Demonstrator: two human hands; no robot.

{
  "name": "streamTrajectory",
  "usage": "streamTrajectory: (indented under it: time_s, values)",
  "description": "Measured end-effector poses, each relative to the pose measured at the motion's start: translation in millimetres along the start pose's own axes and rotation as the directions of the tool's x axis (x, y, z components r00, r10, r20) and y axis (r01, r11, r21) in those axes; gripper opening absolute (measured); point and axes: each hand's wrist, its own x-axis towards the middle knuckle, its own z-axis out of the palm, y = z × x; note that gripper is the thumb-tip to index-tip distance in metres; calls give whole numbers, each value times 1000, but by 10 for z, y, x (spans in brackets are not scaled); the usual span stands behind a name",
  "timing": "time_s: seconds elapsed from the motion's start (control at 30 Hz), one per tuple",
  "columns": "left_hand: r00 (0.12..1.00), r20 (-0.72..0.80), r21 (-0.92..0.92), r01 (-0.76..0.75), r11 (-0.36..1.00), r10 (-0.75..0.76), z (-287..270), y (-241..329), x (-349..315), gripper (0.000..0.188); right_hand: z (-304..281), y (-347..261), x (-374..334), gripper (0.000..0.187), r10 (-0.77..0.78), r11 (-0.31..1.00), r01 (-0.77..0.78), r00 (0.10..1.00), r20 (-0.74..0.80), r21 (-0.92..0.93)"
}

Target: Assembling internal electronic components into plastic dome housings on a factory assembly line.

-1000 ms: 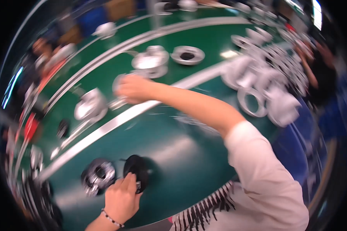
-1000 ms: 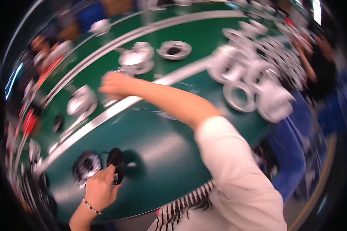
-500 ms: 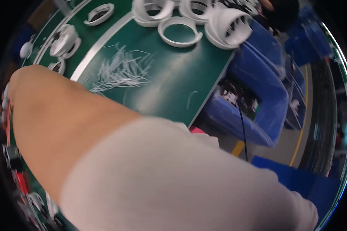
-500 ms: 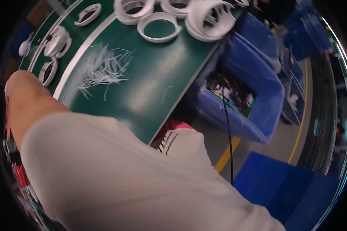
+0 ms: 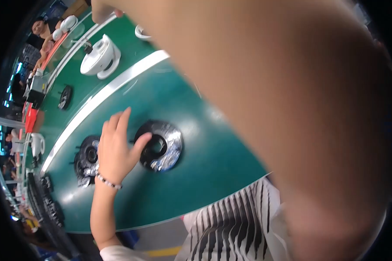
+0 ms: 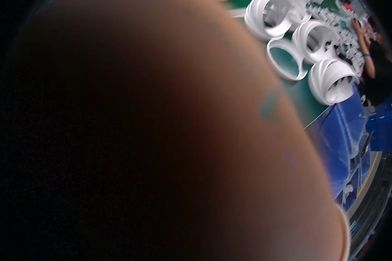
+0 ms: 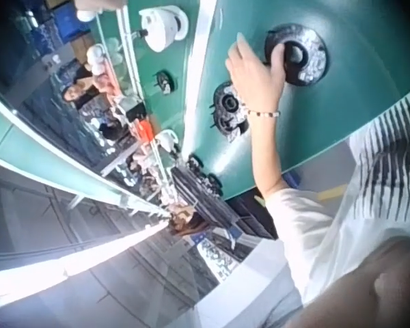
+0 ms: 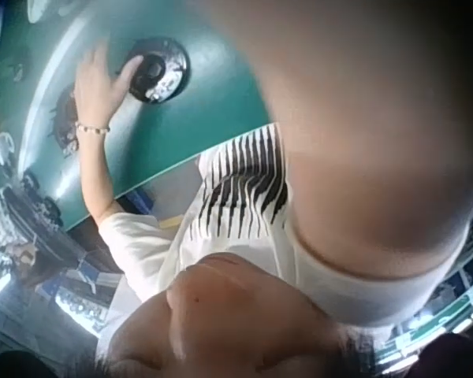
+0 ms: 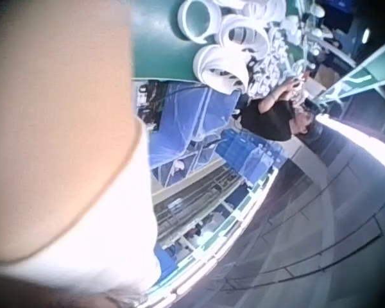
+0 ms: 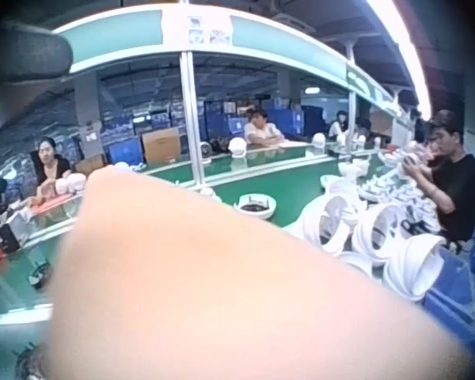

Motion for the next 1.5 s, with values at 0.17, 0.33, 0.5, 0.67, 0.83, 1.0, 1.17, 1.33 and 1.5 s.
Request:
streamTrajectory:
  time_s: [0.17, 0.33, 0.5, 0.67, 0.83, 1.0, 1.17, 1.33, 1.5]
  values:
    - [986, 140, -215, 123, 969, -94, -28, -246, -49, 48, -575, 62, -604, 37, -125, 981, 179, 873, 471, -72]
    - [987, 147, -423, 126, 897, -70, -64, -163, 36, 28, -638, 815, -1843, 17, -66, 995, 70, 996, -60, 73]
    - [925, 312, -821, 378, 428, -218, 59, -264, -118, 15, -623, 1343, -2353, 29, 325, 840, -417, 899, -293, -347]
    - [938, 257, -965, 238, -106, -232, 255, -301, -144, 18, -542, 1476, -2695, 25, 532, 689, -493, 842, -91, -531]
    - [916, 253, -933, 147, -329, -310, 261, -359, -352, 20, -551, 1329, -2725, 35, 524, 665, -539, 830, -191, -517]
    - [923, 251, -913, 125, -388, -293, 326, -406, -431, 20, -685, 1131, -2904, 19, 553, 614, -504, 824, -124, -608]
    - [895, 117, -956, -16, -292, -431, 481, -466, -493, 21, -639, -201, -2818, 9, 55, 933, -81, 995, -84, -349]
    - [842, 35, -968, -105, -226, -539, 480, -540, -470, 25, -295, -475, -2855, 10, -321, 928, 363, 892, 317, -81]
    - [812, 25, -963, -137, -232, -583, 493, -547, -466, 26, -212, -442, -2753, 67, -168, 953, 263, 875, 453, -154]
